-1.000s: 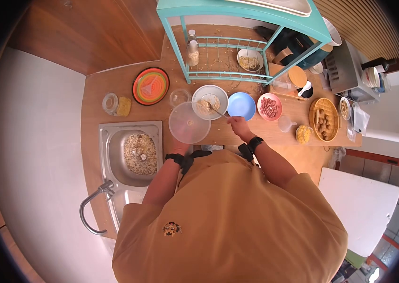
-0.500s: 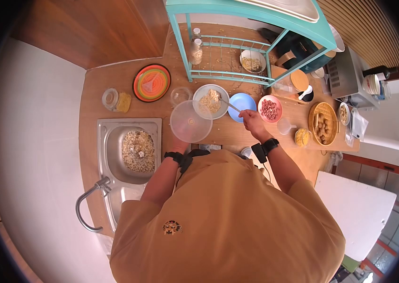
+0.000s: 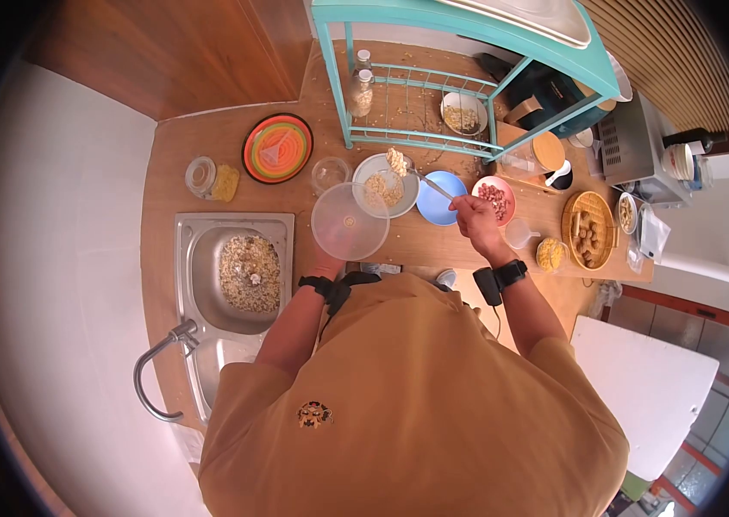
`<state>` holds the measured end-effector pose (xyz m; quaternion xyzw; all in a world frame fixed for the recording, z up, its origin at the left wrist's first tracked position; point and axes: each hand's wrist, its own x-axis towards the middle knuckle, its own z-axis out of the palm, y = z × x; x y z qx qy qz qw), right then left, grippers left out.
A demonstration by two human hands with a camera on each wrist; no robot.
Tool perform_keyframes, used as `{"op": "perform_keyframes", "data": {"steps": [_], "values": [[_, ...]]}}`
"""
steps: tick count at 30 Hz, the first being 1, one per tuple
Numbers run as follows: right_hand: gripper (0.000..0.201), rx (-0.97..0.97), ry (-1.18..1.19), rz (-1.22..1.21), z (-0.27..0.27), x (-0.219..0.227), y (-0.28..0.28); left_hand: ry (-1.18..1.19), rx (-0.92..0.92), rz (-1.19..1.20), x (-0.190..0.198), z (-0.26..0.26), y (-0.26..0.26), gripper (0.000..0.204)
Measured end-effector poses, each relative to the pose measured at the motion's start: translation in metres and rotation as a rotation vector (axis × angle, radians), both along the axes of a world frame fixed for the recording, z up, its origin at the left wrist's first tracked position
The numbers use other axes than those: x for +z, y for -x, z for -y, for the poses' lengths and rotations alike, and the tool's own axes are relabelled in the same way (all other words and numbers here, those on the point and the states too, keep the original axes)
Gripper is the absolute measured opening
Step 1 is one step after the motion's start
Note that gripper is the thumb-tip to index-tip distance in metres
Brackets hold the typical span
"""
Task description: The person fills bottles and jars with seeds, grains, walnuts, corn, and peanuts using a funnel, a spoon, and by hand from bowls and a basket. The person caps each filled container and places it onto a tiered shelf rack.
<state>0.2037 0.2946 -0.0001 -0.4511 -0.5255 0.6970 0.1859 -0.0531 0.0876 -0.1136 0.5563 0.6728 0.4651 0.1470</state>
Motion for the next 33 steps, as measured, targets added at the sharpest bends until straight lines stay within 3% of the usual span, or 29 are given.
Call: {"op": "perform_keyframes", "data": {"steps": [11, 14, 16, 17, 19, 20, 22, 25, 29, 31, 32, 33], "values": [[0.024, 0.107, -0.066, -0.109, 0.025, 0.075, 0.004, 0.055, 0.05, 0.013, -0.001, -0.016, -0.001, 0.026], [0.023, 0.221, -0.254, -0.01, 0.037, 0.079, 0.008, 0.077, 0.088, 0.021, -0.001, -0.012, -0.001, 0.026], [0.019, 0.305, -0.575, 0.063, 0.045, 0.077, 0.013, 0.089, 0.109, 0.023, -0.002, -0.013, -0.003, 0.026], [0.019, 0.315, -0.571, 0.062, 0.05, 0.079, 0.016, 0.095, 0.118, 0.024, -0.002, -0.011, -0.001, 0.026], [0.011, 0.366, -0.931, 0.112, 0.056, 0.082, 0.022, 0.106, 0.133, 0.028, -0.002, -0.014, -0.003, 0.026], [0.011, 0.374, -0.929, 0.111, 0.057, 0.081, 0.022, 0.111, 0.139, 0.031, -0.003, -0.014, -0.002, 0.025], [0.003, 0.433, -1.237, 0.119, 0.058, 0.078, 0.021, 0.117, 0.15, 0.035, -0.002, -0.013, -0.001, 0.025], [0.005, 0.465, -1.413, 0.212, 0.056, 0.084, 0.017, 0.123, 0.162, 0.04, -0.003, -0.018, -0.006, 0.025], [0.003, 0.263, -1.444, 0.193, 0.042, 0.054, 0.01, 0.123, 0.164, 0.04, -0.004, -0.016, -0.005, 0.025], [0.002, 0.023, -1.275, 0.194, 0.029, 0.029, 0.015, 0.116, 0.149, 0.04, -0.005, -0.019, -0.006, 0.025], [0.007, 0.069, -1.11, 0.295, 0.021, 0.009, 0.01, 0.113, 0.137, 0.041, -0.005, -0.011, 0.0, 0.025], [0.007, 0.058, -1.113, 0.304, 0.016, -0.013, 0.008, 0.11, 0.124, 0.041, -0.004, -0.007, -0.005, 0.025]]}}
